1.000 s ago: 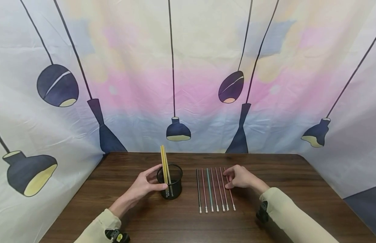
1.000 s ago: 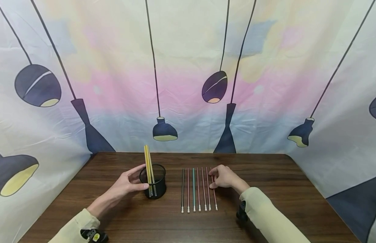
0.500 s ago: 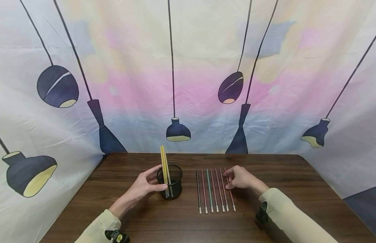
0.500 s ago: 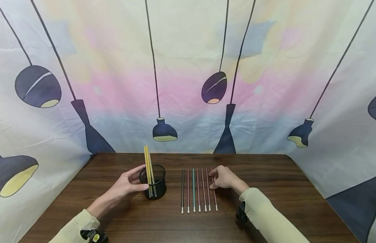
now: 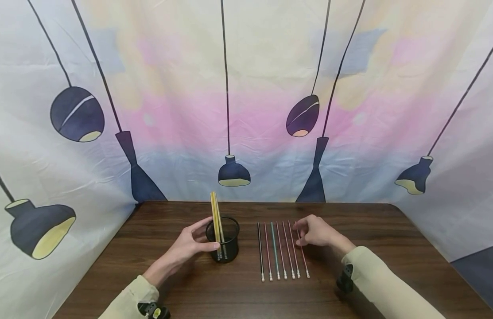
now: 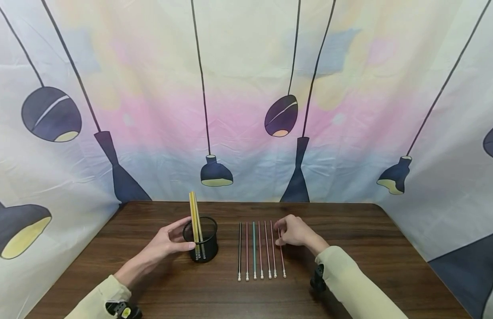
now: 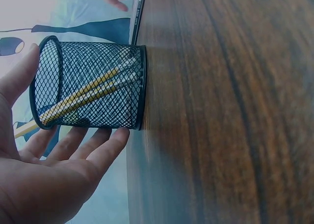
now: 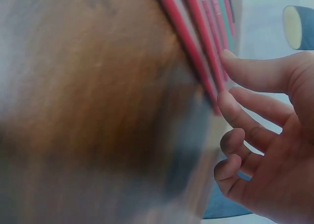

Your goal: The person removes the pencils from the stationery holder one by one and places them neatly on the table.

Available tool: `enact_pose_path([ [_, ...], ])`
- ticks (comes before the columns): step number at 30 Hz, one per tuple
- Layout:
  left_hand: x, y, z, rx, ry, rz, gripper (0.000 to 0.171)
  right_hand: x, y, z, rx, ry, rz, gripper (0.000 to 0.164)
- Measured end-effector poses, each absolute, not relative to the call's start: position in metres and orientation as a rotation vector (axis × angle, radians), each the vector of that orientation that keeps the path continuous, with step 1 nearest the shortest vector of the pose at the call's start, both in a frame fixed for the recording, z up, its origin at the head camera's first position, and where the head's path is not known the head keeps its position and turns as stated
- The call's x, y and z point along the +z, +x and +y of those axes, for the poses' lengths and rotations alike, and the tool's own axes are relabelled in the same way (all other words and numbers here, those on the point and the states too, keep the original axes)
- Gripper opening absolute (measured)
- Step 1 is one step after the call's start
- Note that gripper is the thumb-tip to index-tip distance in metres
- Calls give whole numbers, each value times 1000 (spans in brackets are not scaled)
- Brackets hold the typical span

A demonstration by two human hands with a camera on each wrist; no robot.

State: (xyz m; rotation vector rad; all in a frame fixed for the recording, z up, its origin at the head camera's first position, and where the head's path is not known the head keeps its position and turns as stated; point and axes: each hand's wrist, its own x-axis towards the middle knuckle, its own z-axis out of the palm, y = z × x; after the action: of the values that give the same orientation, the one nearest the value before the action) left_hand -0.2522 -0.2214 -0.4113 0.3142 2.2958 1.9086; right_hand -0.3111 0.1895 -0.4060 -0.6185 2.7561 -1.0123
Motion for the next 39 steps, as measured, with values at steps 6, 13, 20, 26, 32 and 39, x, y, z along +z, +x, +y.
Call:
enact_pose_path([
  [6,-411,-251,-221,1911,301,2299,91,-387,-311,177,-1017,-729,2800,46],
  [13,-411,-252,-221,1910,305,2297,90,-368,-308,141,-1043,-857,2833,37],
  [20,-412,-253,-222,1909,314,2306,90,-360,-306,98,-1110,-961,2814,37],
  [26,-412,-252,-221,1921,323,2279,89,-356,-306,65,-1180,-995,2770,37],
  [32,-411,-251,-222,1932,335,2255,89,-355,-310,39,-1237,-1031,2734,41],
  [39,-411,-252,-222,1938,344,2246,90,-356,-313,16,-1244,-1052,2733,41],
])
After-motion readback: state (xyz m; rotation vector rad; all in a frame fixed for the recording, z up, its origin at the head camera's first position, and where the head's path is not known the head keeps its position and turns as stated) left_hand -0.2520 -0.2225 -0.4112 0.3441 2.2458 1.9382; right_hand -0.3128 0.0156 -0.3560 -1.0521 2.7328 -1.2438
